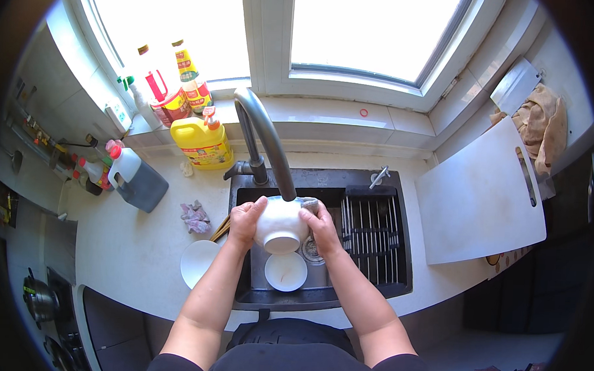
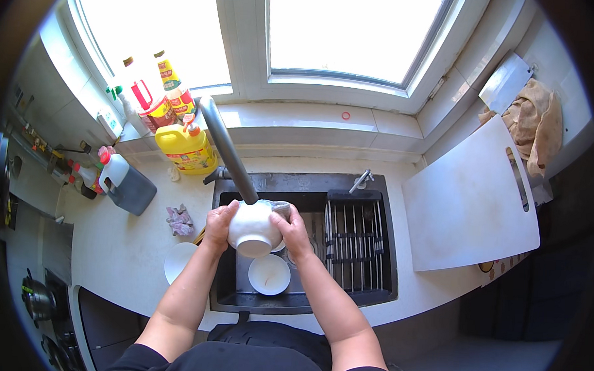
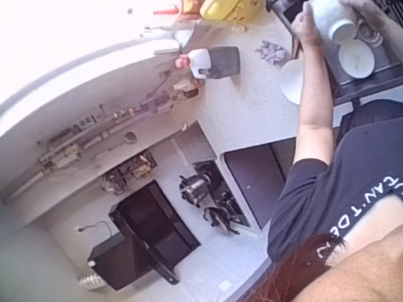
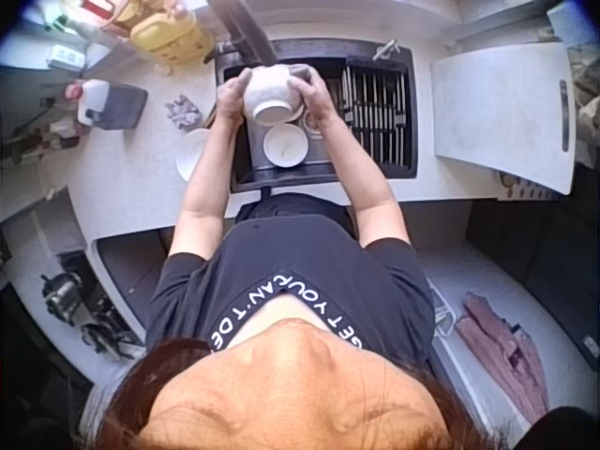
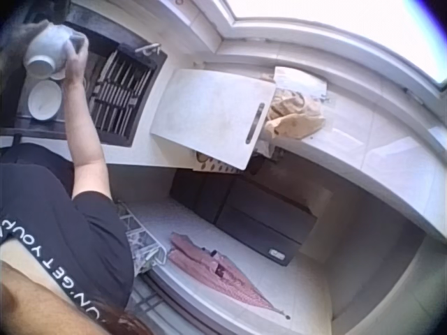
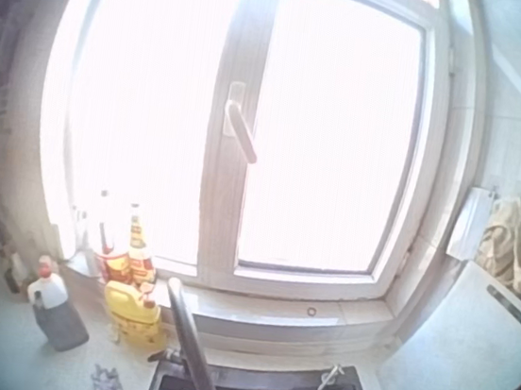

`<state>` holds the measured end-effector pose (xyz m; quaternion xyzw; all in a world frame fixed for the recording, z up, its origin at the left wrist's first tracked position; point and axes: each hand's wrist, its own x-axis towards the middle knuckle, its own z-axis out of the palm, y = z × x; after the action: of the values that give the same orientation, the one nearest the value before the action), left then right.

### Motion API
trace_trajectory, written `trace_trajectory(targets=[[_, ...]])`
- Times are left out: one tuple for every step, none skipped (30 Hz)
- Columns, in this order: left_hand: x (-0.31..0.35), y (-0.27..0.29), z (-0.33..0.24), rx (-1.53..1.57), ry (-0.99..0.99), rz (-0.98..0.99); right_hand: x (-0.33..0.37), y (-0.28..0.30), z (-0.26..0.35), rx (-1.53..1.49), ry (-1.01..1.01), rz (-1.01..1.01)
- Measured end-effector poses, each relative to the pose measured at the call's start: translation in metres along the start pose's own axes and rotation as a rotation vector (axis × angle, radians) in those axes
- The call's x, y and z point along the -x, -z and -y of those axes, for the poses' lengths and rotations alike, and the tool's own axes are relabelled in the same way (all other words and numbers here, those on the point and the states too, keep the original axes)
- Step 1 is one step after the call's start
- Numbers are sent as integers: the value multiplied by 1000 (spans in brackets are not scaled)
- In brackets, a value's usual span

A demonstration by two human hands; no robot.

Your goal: The person washes chopsticks and bowls using a sponge in a kitchen sink.

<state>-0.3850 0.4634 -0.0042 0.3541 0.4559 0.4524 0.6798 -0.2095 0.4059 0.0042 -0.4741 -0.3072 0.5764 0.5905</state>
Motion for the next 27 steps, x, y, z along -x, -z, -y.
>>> trace_trajectory(targets=[[0, 1, 2, 1, -5, -13, 3, -1, 6, 48, -51, 68], [-1, 1, 4, -38, -19, -21, 3, -2, 5, 94, -35, 71], [-2, 2, 6, -78, -33, -29, 3, -3, 3, 139, -19, 74], [-2, 1, 6, -118, -47, -34, 2, -4, 2, 184, -2, 74], [-1, -1, 5, -147, -52, -47, 0, -2, -2, 302, 38, 74], [2, -5, 4, -176, -57, -61, 0, -1, -2, 341, 42, 71], [4, -7, 0, -205, -63, -77, -1, -2, -1, 380, 47, 70], [5, -9, -2, -220, -59, -83, -1, -3, 0, 419, 51, 68], [6, -10, -4, -236, -55, -89, -1, -3, 2, 365, 19, 84], [6, -10, -6, -251, -52, -96, -1, -4, 4, 311, -11, 101], [6, -9, -6, -243, -45, -98, -1, -4, 5, 257, -42, 117], [5, -8, -6, -234, -38, -99, -2, -2, 6, 214, -53, 146], [5, -8, -7, -227, -30, -99, -4, 1, 7, 171, -63, 174], [5, -8, -7, -221, -24, -104, -5, 2, 8, 127, -73, 201], [5, -8, -7, -215, -19, -110, -5, 0, 8, 149, -75, 189], [5, -8, -7, -208, -12, -115, -4, -3, 10, 171, -78, 177], [6, -8, -8, -222, -5, -116, -3, -5, 10, 193, -81, 164], [6, -9, -9, -235, 2, -117, -3, -4, 10, 202, -86, 166], [6, -9, -10, -248, 6, -118, -4, -4, 11, 212, -89, 170], [6, -9, -10, -247, 6, -119, -4, -3, 11, 222, -93, 174], [6, -8, -9, -246, 5, -120, -4, -1, 10, 190, -104, 176], [6, -9, -8, -245, 6, -120, -5, 1, 8, 158, -115, 178], [6, -9, -9, -239, 16, -121, -5, 2, 8, 125, -126, 179], [7, -11, -10, -234, 27, -122, -5, 2, 7, 159, -111, 160], [8, -11, -11, -229, 38, -125, -3, -2, 9, 191, -98, 143], [7, -10, -9, -252, 41, -130, -2, -4, 10, 224, -84, 126], [4, -7, -5, -274, 45, -135, -2, -2, 8, 192, -101, 133]])
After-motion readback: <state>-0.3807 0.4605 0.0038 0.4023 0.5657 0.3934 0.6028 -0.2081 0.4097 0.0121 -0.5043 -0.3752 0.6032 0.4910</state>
